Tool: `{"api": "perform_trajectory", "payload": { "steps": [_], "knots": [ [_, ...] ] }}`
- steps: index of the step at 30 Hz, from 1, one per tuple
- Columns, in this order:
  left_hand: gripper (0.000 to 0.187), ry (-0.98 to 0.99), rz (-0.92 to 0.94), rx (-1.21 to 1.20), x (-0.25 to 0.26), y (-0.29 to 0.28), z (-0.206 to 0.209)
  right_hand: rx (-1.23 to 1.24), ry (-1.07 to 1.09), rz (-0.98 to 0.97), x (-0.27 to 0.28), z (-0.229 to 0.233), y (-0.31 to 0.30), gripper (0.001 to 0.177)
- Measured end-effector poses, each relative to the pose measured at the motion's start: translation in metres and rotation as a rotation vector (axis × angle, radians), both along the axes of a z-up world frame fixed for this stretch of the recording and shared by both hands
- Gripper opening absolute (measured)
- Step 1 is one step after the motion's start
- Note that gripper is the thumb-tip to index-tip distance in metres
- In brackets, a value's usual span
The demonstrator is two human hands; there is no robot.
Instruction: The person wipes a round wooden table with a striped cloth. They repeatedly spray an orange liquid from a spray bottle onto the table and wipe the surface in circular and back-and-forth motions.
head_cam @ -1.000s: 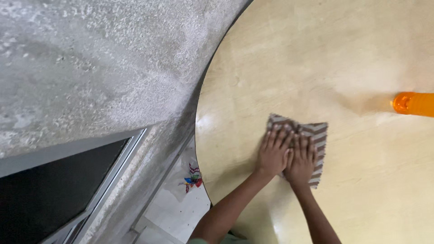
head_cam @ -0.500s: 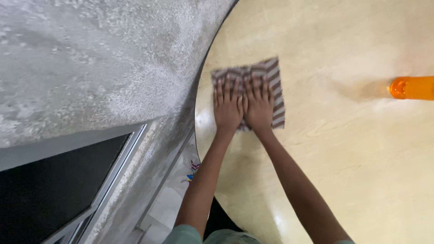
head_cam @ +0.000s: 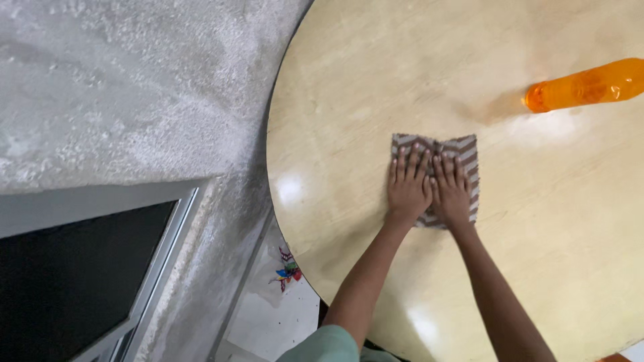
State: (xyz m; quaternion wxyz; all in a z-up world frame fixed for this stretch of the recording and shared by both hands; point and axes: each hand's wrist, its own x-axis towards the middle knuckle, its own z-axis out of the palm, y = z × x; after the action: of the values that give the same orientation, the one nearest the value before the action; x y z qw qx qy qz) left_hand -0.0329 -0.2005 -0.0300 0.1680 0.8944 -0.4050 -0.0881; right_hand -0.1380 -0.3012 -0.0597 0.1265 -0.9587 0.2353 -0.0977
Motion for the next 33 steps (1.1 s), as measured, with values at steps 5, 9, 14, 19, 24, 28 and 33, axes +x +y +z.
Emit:
{"api": "perform_trajectory", "payload": {
  "steps": [5, 9, 14, 19, 24, 28, 33],
  "knots": [
    [0.066, -0.037, 0.062, 0.015, 0.026, -0.05, 0.007, 0.838, -0.235, 0.037, 0.006, 0.033, -0.096, 0.049],
    [0.067, -0.039, 0.108, -0.132, 0.027, -0.056, 0.016, 1.077, -0.791, -0.23, -0.03, 0.072, -0.144, 0.053],
    [0.065, -0.078, 0.157, -0.216, 0.023, -0.049, 0.02, 0.855, -0.922, 0.034, -0.043, 0.141, -0.23, 0.08],
    [0.064, -0.107, 0.144, -0.169, 0.015, -0.05, 0.028, 0.643, -0.642, 0.37, 0.007, 0.23, -0.293, 0.071],
    [0.063, -0.124, 0.144, -0.098, 0.027, -0.055, 0.032, 1.035, -0.562, 0.303, 0.063, 0.254, -0.296, 0.026],
    [0.063, -0.108, 0.143, -0.065, 0.022, -0.049, 0.028, 0.848, -0.456, 0.148, 0.084, 0.256, -0.297, 0.029],
    [0.066, -0.107, 0.145, -0.045, 0.023, -0.057, 0.031, 0.722, -0.215, 0.271, 0.153, 0.21, -0.272, 0.033]
  ]
}}
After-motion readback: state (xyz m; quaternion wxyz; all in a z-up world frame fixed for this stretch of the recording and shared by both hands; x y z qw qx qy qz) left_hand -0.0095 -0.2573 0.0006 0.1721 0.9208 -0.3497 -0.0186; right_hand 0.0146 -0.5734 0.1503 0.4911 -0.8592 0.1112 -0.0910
